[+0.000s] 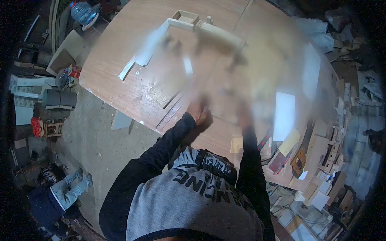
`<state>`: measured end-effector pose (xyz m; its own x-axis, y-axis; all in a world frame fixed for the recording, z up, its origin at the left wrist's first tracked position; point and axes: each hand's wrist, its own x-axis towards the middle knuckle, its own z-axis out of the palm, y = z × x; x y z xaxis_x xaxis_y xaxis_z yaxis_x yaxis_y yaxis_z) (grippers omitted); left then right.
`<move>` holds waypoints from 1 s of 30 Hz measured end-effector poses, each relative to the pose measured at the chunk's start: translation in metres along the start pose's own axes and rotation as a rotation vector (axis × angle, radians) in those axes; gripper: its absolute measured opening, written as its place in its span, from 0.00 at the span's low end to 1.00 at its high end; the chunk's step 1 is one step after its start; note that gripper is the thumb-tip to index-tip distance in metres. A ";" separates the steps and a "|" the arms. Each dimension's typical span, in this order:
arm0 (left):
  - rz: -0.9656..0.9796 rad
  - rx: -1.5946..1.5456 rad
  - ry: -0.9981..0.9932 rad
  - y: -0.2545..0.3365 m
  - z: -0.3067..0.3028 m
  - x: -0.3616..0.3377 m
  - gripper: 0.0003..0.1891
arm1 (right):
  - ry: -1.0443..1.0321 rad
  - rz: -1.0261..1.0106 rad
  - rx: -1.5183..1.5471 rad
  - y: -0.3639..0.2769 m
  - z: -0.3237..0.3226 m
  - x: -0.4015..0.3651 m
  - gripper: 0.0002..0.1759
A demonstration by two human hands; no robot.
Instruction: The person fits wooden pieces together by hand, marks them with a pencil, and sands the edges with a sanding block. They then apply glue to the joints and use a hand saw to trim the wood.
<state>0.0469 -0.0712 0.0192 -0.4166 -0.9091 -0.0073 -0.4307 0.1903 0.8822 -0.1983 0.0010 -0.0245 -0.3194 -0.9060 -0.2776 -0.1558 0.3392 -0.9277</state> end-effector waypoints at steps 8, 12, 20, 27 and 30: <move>-0.106 -0.100 -0.163 0.003 -0.019 0.000 0.21 | 0.037 0.135 0.083 -0.007 0.003 -0.003 0.13; -0.008 -0.139 -0.157 0.010 -0.025 -0.005 0.22 | 0.033 0.116 0.124 0.003 0.002 0.001 0.13; 0.042 -0.121 -0.183 -0.008 -0.016 0.004 0.15 | 0.060 0.153 0.127 -0.001 0.003 0.000 0.14; -0.092 -0.436 -0.229 -0.075 0.033 0.029 0.08 | 0.104 0.202 0.113 0.009 0.004 0.002 0.14; -0.236 -0.467 -0.315 -0.081 0.033 0.032 0.07 | 0.110 0.209 0.074 0.008 0.005 0.000 0.14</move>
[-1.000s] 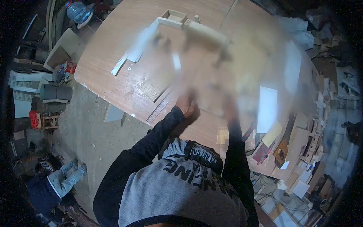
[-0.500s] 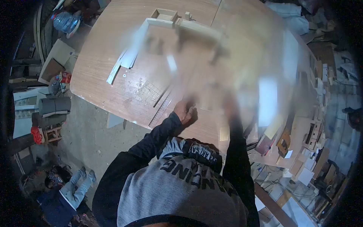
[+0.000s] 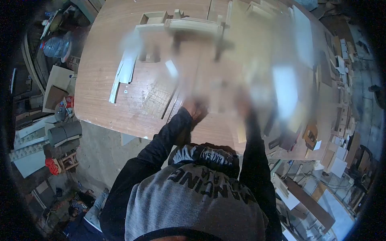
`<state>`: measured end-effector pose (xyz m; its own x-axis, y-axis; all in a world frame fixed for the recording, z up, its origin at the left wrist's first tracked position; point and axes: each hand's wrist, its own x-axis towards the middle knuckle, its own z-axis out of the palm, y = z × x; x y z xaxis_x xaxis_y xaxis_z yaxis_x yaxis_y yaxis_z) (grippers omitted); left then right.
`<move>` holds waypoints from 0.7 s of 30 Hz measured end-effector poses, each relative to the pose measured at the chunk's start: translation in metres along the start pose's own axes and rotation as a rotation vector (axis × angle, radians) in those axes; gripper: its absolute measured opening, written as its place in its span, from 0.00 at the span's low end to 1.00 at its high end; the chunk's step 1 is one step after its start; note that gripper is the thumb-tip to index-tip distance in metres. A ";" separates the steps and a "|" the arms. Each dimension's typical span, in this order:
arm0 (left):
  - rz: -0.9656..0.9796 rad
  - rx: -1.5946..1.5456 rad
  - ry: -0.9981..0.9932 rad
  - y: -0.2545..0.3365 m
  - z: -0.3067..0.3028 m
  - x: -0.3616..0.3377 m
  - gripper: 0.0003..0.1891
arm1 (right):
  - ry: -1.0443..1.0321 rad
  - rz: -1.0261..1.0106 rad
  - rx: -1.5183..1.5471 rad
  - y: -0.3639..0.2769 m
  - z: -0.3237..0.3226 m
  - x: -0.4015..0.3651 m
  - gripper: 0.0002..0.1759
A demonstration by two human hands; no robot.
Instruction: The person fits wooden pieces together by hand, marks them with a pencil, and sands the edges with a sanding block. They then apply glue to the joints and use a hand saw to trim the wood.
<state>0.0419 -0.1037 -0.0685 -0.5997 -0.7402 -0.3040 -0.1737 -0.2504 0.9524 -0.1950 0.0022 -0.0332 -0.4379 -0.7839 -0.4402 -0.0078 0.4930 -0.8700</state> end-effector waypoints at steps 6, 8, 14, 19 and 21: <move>0.105 0.064 -0.006 0.004 -0.001 -0.004 0.09 | 0.003 -0.536 -0.367 0.043 -0.007 0.017 0.12; 0.060 0.098 -0.046 0.028 -0.001 -0.019 0.13 | -0.056 -0.127 -0.037 0.005 -0.002 -0.001 0.12; 0.133 0.416 0.027 0.096 0.007 -0.065 0.24 | -0.037 -0.078 -0.040 0.002 -0.001 -0.003 0.12; -0.003 0.412 -0.027 0.097 0.016 -0.080 0.30 | 0.011 -0.498 -0.527 0.037 -0.005 0.017 0.12; 0.038 0.441 0.001 0.091 0.019 -0.081 0.30 | 0.015 -0.509 -0.564 0.030 -0.004 0.014 0.12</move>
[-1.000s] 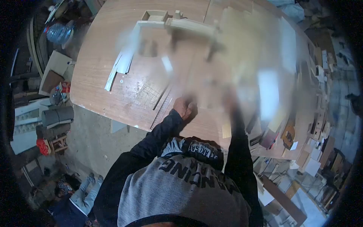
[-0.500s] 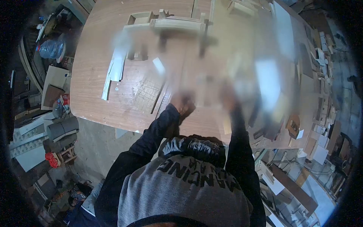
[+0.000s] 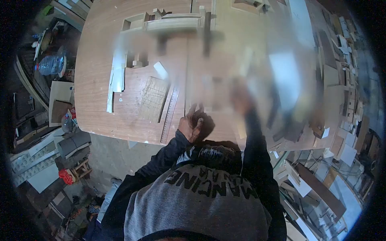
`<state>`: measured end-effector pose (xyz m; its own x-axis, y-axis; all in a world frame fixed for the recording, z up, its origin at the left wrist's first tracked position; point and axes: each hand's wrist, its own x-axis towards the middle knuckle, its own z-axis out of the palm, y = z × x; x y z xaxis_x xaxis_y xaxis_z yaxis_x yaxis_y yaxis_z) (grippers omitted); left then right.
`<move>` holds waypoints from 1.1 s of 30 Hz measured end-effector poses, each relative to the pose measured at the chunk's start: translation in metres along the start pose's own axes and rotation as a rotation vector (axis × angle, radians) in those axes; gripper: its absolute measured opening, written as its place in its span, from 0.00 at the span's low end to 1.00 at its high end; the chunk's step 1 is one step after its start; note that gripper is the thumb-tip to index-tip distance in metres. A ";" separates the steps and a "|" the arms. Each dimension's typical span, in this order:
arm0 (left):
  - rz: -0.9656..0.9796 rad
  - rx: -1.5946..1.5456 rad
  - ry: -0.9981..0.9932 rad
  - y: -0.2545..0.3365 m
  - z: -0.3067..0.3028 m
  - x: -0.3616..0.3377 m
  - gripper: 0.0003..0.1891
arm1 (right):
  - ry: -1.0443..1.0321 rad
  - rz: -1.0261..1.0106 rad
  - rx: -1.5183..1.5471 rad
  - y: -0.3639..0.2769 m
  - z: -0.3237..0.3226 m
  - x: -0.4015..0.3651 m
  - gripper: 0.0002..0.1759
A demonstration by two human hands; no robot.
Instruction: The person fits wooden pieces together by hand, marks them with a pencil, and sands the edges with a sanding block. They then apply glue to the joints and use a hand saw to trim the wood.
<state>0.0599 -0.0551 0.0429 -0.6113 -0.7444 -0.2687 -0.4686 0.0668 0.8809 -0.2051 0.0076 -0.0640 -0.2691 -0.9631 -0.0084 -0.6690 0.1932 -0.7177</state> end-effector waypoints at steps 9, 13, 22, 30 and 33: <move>-0.069 0.022 -0.036 0.027 -0.009 0.001 0.32 | -0.011 0.534 0.615 -0.043 -0.021 0.005 0.10; -0.023 0.092 0.013 0.026 -0.008 -0.001 0.30 | -0.014 0.521 0.709 -0.034 -0.017 0.004 0.10; 0.069 -0.051 0.185 -0.002 -0.012 0.052 0.28 | 0.013 0.447 0.518 -0.025 -0.011 0.002 0.10; 0.196 0.223 0.161 -0.019 0.001 0.091 0.31 | 0.015 0.415 0.443 -0.032 -0.015 0.005 0.14; 0.202 0.233 0.159 -0.014 0.004 0.094 0.32 | 0.023 0.418 0.405 -0.048 -0.022 0.004 0.17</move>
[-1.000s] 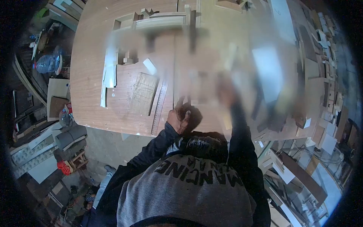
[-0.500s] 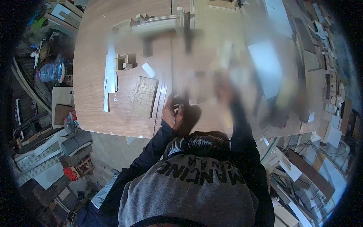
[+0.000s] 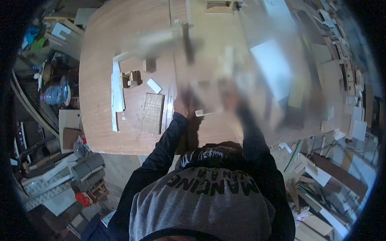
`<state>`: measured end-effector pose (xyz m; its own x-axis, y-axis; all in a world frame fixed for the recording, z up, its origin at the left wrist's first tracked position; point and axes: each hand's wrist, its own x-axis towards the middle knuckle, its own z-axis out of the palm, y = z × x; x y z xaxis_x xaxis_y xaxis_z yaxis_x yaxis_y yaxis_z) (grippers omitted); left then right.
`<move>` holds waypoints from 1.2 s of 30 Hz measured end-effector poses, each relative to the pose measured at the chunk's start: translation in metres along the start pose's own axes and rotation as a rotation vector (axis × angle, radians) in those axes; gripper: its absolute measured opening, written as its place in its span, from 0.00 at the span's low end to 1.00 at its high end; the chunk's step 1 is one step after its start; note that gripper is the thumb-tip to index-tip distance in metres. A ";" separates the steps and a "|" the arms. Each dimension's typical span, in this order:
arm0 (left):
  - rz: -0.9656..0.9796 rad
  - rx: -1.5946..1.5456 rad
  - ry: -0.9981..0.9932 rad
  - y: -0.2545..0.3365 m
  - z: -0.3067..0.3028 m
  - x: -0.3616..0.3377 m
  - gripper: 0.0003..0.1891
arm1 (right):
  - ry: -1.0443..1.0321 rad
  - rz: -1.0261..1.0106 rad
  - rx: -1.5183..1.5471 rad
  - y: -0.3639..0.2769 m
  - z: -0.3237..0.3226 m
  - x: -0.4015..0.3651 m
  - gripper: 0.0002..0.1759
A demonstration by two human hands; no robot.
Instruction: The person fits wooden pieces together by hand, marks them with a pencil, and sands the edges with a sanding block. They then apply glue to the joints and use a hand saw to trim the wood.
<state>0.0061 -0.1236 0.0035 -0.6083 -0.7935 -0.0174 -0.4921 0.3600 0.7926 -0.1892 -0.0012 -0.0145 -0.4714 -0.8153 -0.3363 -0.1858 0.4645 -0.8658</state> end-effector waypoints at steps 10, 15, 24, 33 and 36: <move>0.008 -0.213 0.033 0.007 0.002 -0.001 0.38 | 0.249 -0.510 -0.341 0.028 0.006 0.004 0.19; -0.016 -0.204 0.016 -0.002 0.007 0.001 0.38 | -0.036 -0.234 -0.522 -0.012 -0.011 -0.009 0.23; -0.032 -0.281 0.019 -0.006 0.010 0.000 0.40 | 0.088 -0.085 -0.205 -0.007 -0.002 -0.007 0.24; -0.133 -0.315 -0.023 0.018 0.001 -0.002 0.38 | 0.070 -0.092 0.176 0.019 0.011 -0.002 0.24; -0.124 -0.312 -0.029 0.015 0.001 -0.001 0.38 | 0.117 -0.181 -0.093 0.000 0.003 -0.010 0.24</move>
<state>-0.0010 -0.1167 0.0143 -0.5753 -0.8061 -0.1389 -0.3515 0.0904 0.9318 -0.1823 0.0061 -0.0121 -0.5183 -0.8455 -0.1284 -0.3531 0.3484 -0.8683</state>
